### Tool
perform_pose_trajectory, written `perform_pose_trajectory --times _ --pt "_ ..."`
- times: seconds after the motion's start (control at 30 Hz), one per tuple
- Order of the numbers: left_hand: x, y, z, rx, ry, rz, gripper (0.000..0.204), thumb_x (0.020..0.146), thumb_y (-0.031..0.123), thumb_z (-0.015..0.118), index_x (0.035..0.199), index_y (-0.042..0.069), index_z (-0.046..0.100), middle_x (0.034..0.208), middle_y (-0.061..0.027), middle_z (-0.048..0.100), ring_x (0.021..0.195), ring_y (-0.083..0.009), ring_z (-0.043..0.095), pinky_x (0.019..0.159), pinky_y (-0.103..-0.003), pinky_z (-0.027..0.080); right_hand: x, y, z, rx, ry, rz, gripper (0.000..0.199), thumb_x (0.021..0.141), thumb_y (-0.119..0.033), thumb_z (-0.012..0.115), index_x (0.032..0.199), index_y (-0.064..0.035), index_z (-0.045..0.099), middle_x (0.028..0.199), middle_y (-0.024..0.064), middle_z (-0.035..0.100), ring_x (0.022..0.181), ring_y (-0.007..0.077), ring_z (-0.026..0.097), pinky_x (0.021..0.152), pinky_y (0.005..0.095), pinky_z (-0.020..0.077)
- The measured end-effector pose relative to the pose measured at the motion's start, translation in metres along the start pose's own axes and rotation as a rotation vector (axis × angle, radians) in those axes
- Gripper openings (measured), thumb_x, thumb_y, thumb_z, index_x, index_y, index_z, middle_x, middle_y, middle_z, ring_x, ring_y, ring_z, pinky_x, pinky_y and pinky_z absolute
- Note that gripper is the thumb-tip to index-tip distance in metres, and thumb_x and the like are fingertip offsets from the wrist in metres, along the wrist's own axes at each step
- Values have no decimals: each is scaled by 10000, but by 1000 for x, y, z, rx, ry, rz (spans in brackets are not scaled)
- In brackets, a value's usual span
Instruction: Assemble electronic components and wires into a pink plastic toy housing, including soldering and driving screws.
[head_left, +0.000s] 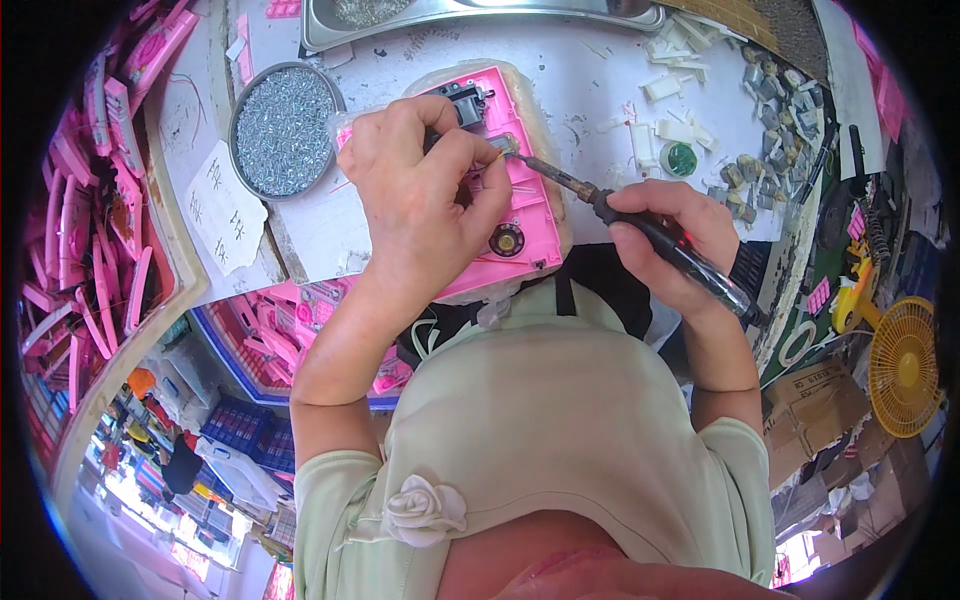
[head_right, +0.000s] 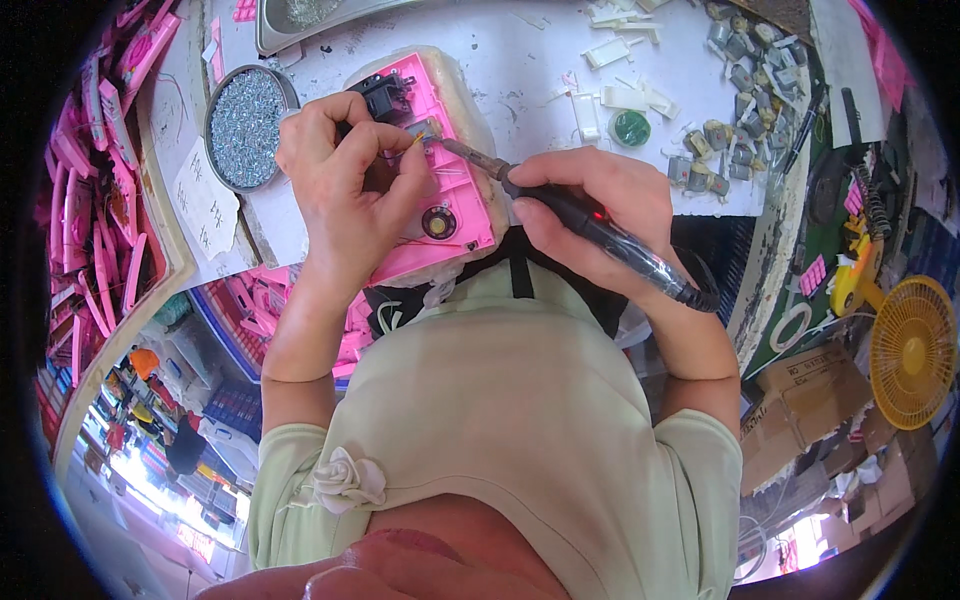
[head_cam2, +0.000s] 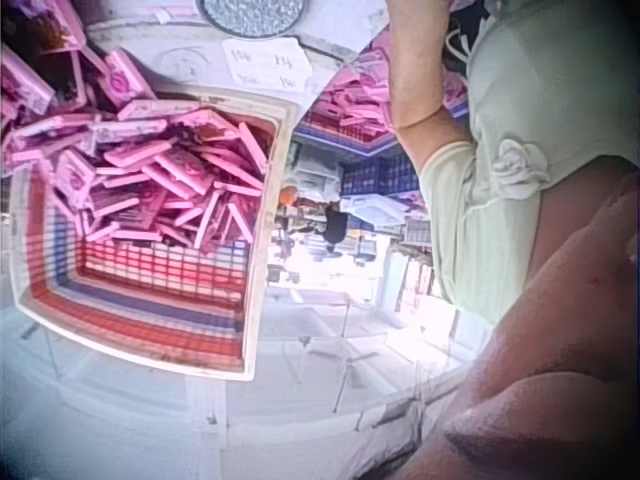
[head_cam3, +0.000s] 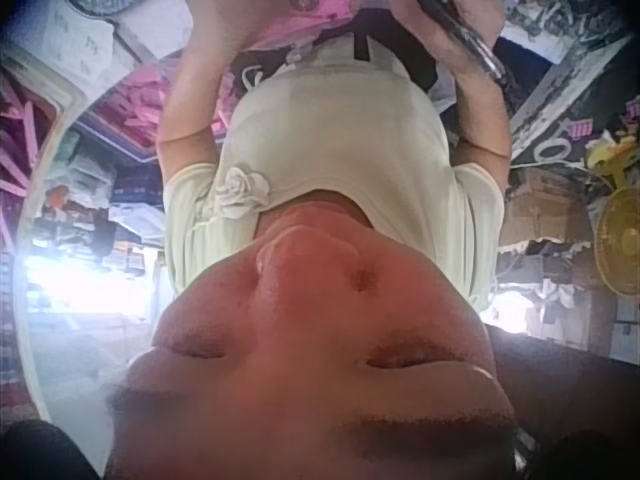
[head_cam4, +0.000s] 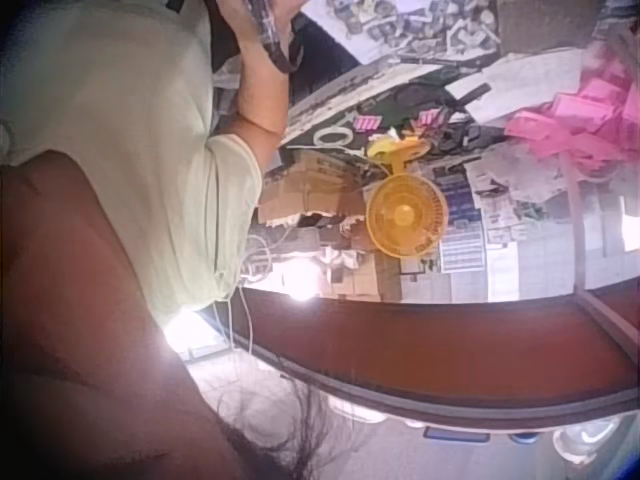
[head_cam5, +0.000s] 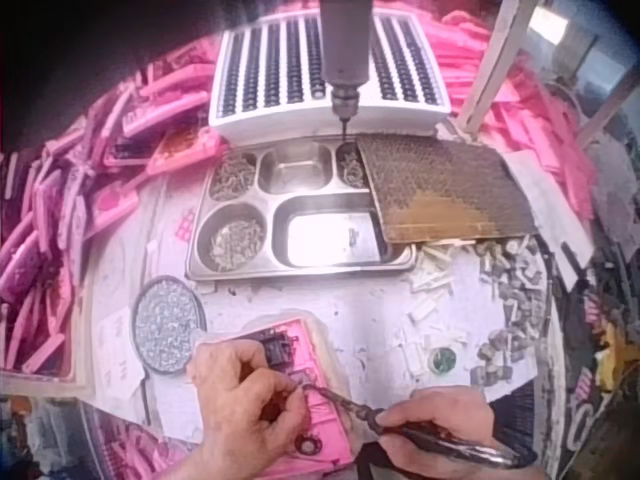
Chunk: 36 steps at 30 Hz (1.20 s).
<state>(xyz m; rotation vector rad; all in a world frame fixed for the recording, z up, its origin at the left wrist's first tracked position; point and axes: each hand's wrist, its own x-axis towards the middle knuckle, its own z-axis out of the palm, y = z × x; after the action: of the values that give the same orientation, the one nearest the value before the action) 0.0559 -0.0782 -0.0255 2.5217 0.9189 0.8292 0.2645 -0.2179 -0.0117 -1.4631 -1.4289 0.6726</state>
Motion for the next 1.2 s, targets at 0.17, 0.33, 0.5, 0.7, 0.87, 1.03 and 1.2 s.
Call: perform_pose_trajectory --times 0.17,0.33,0.5,0.7,0.87,1.03,1.2 --pt "0 1 0 10 5 1 172 641 141 813 763 155 692 949 -9 569 930 -252 515 798 -409 313 -6 0 -3 88 44 41 226 810 -54 804 1021 -17 730 840 82 727 619 148 630 572 259 482" --pt "2 5 -4 37 -25 -5 169 638 88 798 774 127 706 928 -67 570 910 -270 515 806 -403 374 -4 5 -4 95 91 -23 229 798 -48 800 1012 -9 726 820 89 719 605 142 620 554 257 467" --pt "-1 0 0 8 -10 -8 182 637 129 815 776 160 701 960 -9 575 938 -255 521 794 -414 309 -1 2 -9 41 45 -35 246 786 -54 800 1016 -17 723 782 78 710 575 151 607 535 264 459" --pt "-1 0 0 16 -10 -7 183 640 132 816 777 166 700 959 -10 573 939 -258 516 790 -414 308 4 2 -12 -9 39 -115 249 786 -41 794 1024 -18 720 718 69 678 550 168 595 523 270 452" --pt "-1 2 -1 28 -14 -12 179 651 139 820 783 167 702 957 -10 571 934 -256 510 785 -411 307 4 2 -14 -23 34 -114 246 788 -35 792 1022 -20 720 694 65 658 544 177 590 513 284 451" --pt "-1 1 -4 37 -33 -6 164 687 162 830 804 165 714 957 -15 571 938 -254 510 795 -412 308 5 1 -15 -40 44 -129 242 790 -41 795 1018 -27 718 680 61 646 534 183 584 504 293 450" --pt "-1 2 -4 51 -46 -3 160 705 175 832 818 164 720 962 -17 571 946 -251 510 808 -415 312 4 3 -13 -38 54 -129 235 792 -53 798 1013 -33 720 666 55 635 526 186 581 503 294 451"
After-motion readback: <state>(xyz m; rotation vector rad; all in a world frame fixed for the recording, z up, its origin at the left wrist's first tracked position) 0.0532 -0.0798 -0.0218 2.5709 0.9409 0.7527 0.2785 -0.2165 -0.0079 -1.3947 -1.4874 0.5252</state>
